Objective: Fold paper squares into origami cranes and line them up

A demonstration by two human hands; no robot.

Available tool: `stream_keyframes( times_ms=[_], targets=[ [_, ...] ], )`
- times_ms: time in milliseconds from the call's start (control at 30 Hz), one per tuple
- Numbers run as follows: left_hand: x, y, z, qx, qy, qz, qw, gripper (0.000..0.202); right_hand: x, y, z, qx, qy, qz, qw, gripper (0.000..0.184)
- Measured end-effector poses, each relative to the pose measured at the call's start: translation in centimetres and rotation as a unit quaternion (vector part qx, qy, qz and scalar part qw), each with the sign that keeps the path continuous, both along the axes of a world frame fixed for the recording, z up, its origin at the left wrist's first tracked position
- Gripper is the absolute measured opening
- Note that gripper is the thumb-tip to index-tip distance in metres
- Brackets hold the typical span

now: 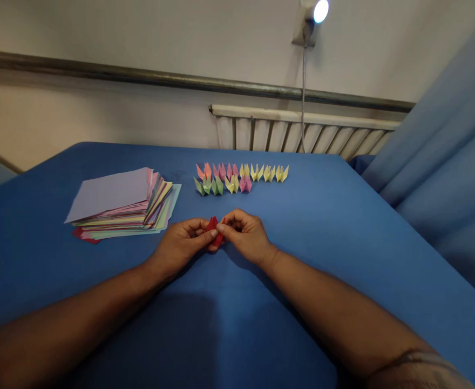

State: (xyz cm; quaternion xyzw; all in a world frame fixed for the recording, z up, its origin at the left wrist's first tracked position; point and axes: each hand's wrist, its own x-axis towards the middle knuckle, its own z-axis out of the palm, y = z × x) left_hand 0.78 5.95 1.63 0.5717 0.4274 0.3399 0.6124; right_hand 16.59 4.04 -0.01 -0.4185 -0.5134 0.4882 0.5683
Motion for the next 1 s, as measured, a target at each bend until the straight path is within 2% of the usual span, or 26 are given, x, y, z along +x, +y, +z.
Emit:
stream_keyframes(
  times_ms=[300,400,533,700,767,833,900,1000],
  targets=[
    [0.1,-0.1,0.3,-0.016,0.000,-0.045,0.999,0.018,0.3,-0.4,0.3,0.008,-0.050,-0.001,0.999,0.031],
    [0.2,-0.2,0.2,-0.016,0.008,-0.037,0.999,0.017,0.5,-0.4,0.3,0.016,-0.084,-0.009,0.996,0.035],
    [0.1,-0.2,0.0,-0.022,0.009,-0.027,0.999,0.018,0.6,-0.2,0.3,0.004,-0.059,0.011,0.998,0.035],
    [-0.2,0.5,-0.1,-0.003,-0.008,0.039,0.999,0.021,0.3,0.0,-0.2,-0.016,-0.021,-0.006,1.000,0.033],
    [-0.3,0.6,-0.1,-0.001,-0.036,0.055,0.998,0.020,0.0,0.0,-0.5,-0.040,-0.012,0.024,0.999,0.032],
    [-0.4,0.6,0.0,-0.013,-0.070,0.049,0.996,0.019,-0.4,-0.1,-0.9,-0.061,0.001,0.082,0.995,0.034],
    [-0.4,0.3,0.1,-0.033,-0.093,0.023,0.995,0.019,-0.7,-0.2,-1.2,-0.077,0.011,0.127,0.989,0.034],
    [-0.3,-0.1,0.2,-0.061,-0.108,-0.024,0.992,0.023,-0.9,-0.3,-1.2,-0.100,0.008,0.154,0.983,0.033]
  ],
)
